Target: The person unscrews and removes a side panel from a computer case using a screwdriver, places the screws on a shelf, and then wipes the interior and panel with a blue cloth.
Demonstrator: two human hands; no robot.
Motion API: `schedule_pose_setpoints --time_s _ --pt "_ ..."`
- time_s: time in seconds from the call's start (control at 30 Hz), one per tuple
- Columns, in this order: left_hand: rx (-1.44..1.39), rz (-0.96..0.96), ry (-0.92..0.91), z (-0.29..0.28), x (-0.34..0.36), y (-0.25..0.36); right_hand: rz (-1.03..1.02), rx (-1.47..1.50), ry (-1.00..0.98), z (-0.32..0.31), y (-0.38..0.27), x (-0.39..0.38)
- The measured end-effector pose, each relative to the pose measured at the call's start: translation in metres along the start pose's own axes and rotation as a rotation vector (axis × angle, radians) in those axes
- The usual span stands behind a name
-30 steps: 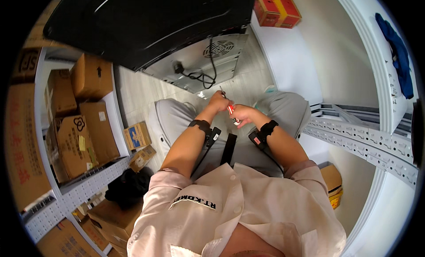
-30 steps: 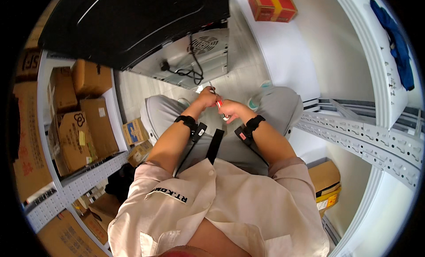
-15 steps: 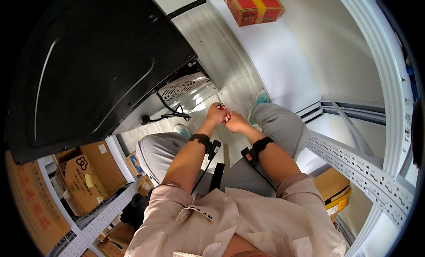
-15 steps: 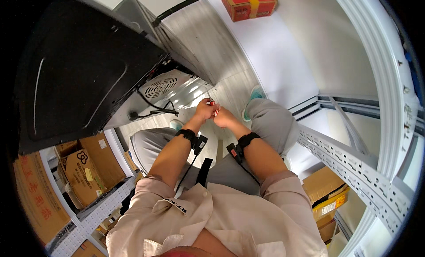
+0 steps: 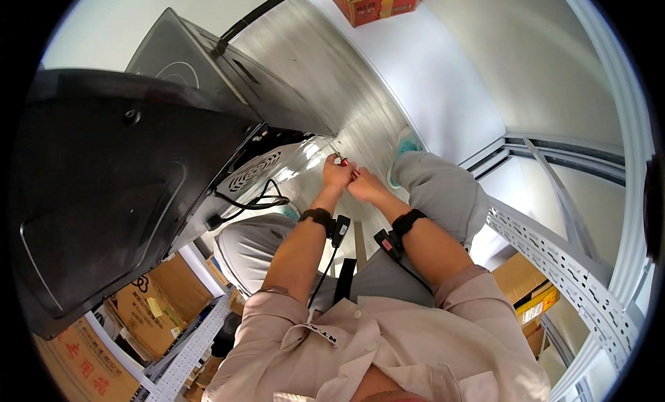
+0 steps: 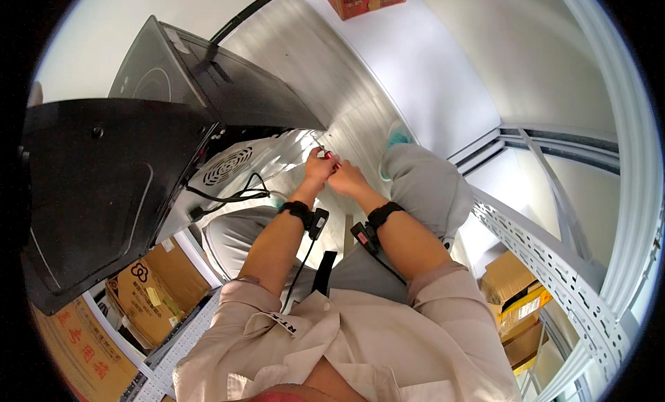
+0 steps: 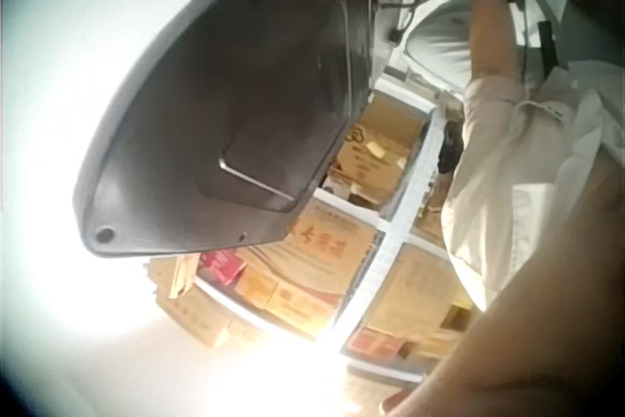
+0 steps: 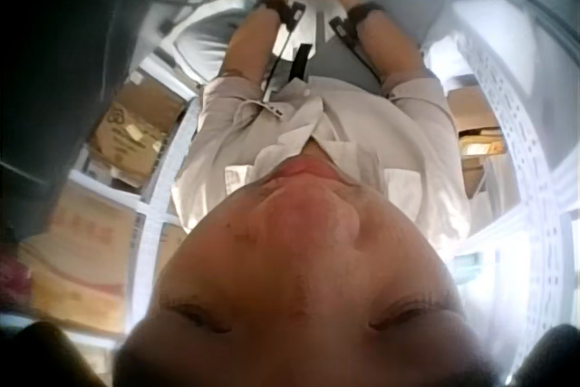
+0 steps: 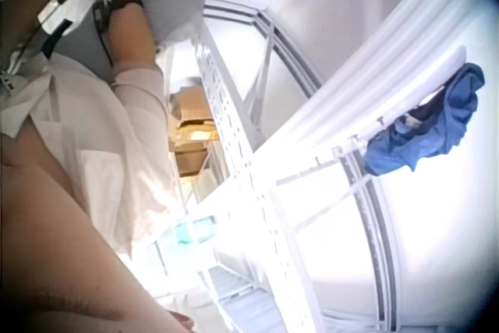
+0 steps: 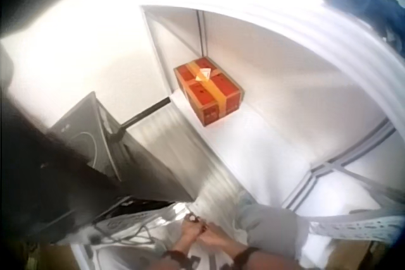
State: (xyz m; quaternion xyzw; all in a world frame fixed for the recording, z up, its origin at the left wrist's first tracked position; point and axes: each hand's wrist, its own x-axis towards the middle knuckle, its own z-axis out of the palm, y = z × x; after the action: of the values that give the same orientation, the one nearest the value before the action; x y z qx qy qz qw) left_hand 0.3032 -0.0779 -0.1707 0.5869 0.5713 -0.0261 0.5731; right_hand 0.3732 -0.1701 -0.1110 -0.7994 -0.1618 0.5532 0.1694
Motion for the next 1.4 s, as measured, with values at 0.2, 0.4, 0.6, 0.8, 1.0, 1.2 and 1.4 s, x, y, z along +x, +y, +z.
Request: schedule_pose_setpoints --time_s 0.2,0.4,0.6,0.8,1.0,1.2,1.4 --pt "-0.036 0.04 0.054 0.003 0.017 -0.016 -0.024 -0.022 0.039 -0.002 -0.013 -0.009" --pt "-0.089 -0.016 0.022 0.001 0.011 -0.005 0.016 -0.001 -0.049 -0.009 -0.017 -0.008" --pt "-0.188 -0.032 -0.003 0.0 0.006 0.0 0.099 0.049 -0.017 -0.001 -0.015 -0.001" --pt "-0.209 -0.052 0.001 0.002 0.002 0.007 0.117 0.084 -0.014 -0.003 -0.015 -0.002" --pt "-0.173 -0.033 0.017 0.003 0.001 0.008 0.081 0.052 -0.059 -0.013 -0.024 -0.014" --pt "-0.228 -0.024 0.024 0.005 0.002 0.006 0.061 0.04 -0.078 -0.016 -0.026 -0.018" --pt "-0.231 -0.048 0.01 0.005 0.0 0.012 0.098 0.09 -0.026 -0.005 -0.014 -0.005"
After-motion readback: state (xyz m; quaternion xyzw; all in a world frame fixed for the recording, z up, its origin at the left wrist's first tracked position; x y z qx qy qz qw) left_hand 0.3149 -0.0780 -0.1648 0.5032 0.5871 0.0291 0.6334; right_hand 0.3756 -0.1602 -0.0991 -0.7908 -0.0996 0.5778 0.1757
